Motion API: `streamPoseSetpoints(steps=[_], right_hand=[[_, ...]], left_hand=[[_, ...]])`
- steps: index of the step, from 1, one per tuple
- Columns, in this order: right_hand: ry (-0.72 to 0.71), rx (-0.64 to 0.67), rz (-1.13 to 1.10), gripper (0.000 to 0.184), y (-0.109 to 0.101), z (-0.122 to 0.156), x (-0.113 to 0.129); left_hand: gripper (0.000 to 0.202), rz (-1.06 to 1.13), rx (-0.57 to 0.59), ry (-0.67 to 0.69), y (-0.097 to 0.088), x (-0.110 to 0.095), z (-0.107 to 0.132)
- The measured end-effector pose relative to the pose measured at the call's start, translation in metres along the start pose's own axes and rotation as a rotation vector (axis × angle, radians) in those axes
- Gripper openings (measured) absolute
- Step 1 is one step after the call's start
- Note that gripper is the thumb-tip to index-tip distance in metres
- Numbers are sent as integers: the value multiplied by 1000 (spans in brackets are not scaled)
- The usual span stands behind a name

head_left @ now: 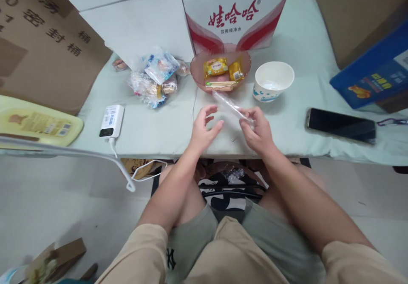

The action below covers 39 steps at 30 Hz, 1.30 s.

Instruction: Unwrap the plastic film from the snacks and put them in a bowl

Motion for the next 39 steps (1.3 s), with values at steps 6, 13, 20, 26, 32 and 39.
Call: streamPoseSetpoints(steps=[6, 13, 20, 26, 32, 39], right_hand=[[293, 178, -514, 45, 22, 5, -15], [324, -94, -407, 55, -7, -11, -28], [353, 9, -413, 59, -16, -19, -40], [437, -72, -486, 35, -39, -22, -43], [472, 24, -432, 17, -43, -26, -36], [434, 54, -336, 10, -40, -31, -31]], left_hand=[[67, 221, 135, -168, 35, 14, -7], [35, 262, -95, -156, 41, 13, -28], [69, 127, 103, -113, 63, 14, -39], [31, -199, -169, 206, 50, -33, -79], [18, -788, 36, 305, 144, -72, -145], [15, -1294, 712, -326, 218, -34, -172]])
Point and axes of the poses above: each hand's wrist, its own z-axis away from the middle knuckle, its own y-axis out of the palm, x = y × z, the point moved 4 cm from there along -z, towards the middle knuckle, and after that the axes turned 4 degrees about z, right-handed, at the moved point
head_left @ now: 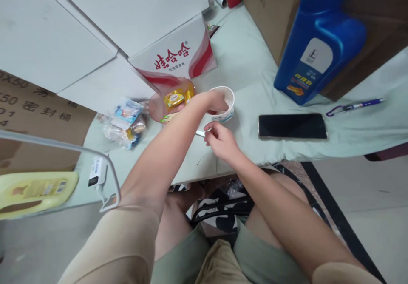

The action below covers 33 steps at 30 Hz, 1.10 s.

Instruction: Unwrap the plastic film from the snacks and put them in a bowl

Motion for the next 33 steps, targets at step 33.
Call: streamPoseSetpoints(steps=[33], right_hand=[[-127, 107, 364, 20, 57, 15, -18]], left_hand=[[60, 105, -860, -324, -21, 363, 147]])
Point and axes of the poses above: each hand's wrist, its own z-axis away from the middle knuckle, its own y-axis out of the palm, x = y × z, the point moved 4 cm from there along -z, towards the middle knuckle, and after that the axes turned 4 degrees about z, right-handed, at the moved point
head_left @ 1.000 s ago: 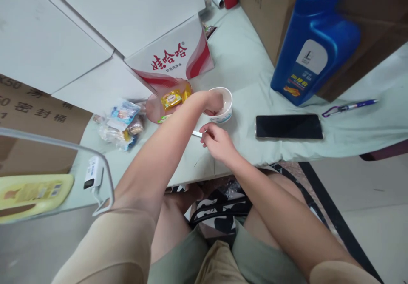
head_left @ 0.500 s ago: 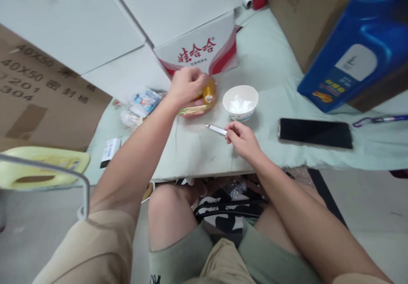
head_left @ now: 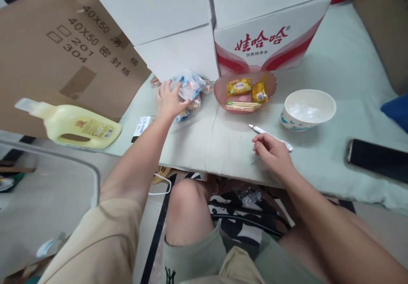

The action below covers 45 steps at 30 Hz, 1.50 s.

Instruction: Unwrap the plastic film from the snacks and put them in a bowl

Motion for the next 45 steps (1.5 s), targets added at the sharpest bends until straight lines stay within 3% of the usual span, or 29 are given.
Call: streamPoseSetpoints(steps=[4, 8, 13, 15, 17, 20, 24, 26, 28, 30, 33, 36, 40, 45], right_hand=[[-26, 22, 81, 19, 7, -2, 2], [-33, 30, 102, 19, 10, -4, 2], [-44, 47, 85, 17, 12, -2, 0], [-31, 50, 43, 16, 14, -1, -1], [-7, 48, -75, 19, 16, -1, -2], [75, 42, -360, 36, 18, -4, -7], [153, 25, -513, 49, 16, -9, -16], [137, -8, -490, 52, 13, -9, -18], [117, -28, -491, 54, 12, -9, -19], [109, 6, -506, 55, 14, -8, -18], [109, 91, -468, 55, 18, -7, -15], [129, 61, -418, 51, 14, -9, -15], [67, 71, -375, 55, 9, -9, -14], [70, 28, -273, 38, 11, -5, -13]], left_hand=[[50, 28, 59, 125, 18, -15, -13], [24, 169, 2, 187, 23, -28, -14], [13, 529, -236, -38, 13, -37, 7], [18, 747, -341, -172, 14, -41, 30], [27, 1037, -348, -248, 23, -52, 62], [49, 1366, -142, -235, 46, -84, 117], [73, 1492, 401, -98, 75, -128, 175], [92, 1509, 568, -35, 82, -138, 186], [108, 1507, 590, -33, 85, -137, 184], [112, 1475, 575, -40, 87, -135, 176], [96, 1430, 560, -24, 89, -134, 164], [73, 1409, 521, -47, 92, -134, 156], [65, 1446, 474, -99, 91, -129, 152], [67, 1527, 643, -59, 88, -133, 159]])
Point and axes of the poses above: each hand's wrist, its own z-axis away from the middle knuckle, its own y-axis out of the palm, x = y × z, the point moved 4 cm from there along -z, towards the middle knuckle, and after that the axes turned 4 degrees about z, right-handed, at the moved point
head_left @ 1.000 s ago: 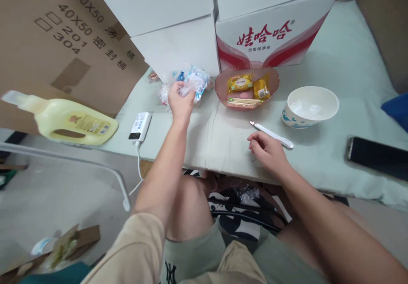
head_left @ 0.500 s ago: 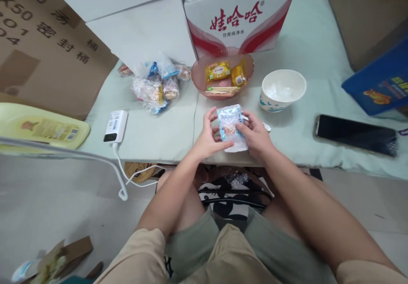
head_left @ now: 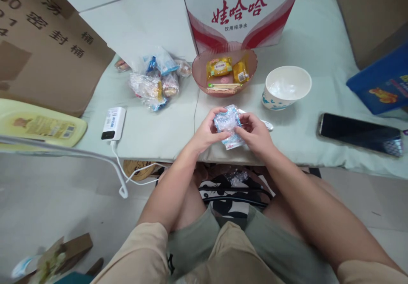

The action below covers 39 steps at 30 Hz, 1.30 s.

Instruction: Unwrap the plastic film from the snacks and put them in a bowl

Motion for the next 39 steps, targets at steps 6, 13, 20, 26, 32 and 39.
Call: streamPoseSetpoints(steps=[6, 13, 20, 26, 32, 39], right_hand=[[-164, -244, 426, 16, -30, 8, 14], [-142, -260, 1100, 29, -52, 7, 3], [-21, -251, 694, 34, -45, 17, 7], [-61, -51, 279, 45, -16, 15, 11], [-127, -26, 471, 37, -9, 15, 14], [-48, -92, 781, 36, -42, 13, 8]], left_hand=[[78, 16, -298, 90, -15, 0, -4], [68, 113, -554, 102, -42, 0, -13], [66, 18, -557, 188, -44, 4, -15], [63, -203, -364, 287, -27, 5, -17], [66, -73, -397, 251, -28, 1, -16], [66, 307, -699, 185, -65, -11, -13]])
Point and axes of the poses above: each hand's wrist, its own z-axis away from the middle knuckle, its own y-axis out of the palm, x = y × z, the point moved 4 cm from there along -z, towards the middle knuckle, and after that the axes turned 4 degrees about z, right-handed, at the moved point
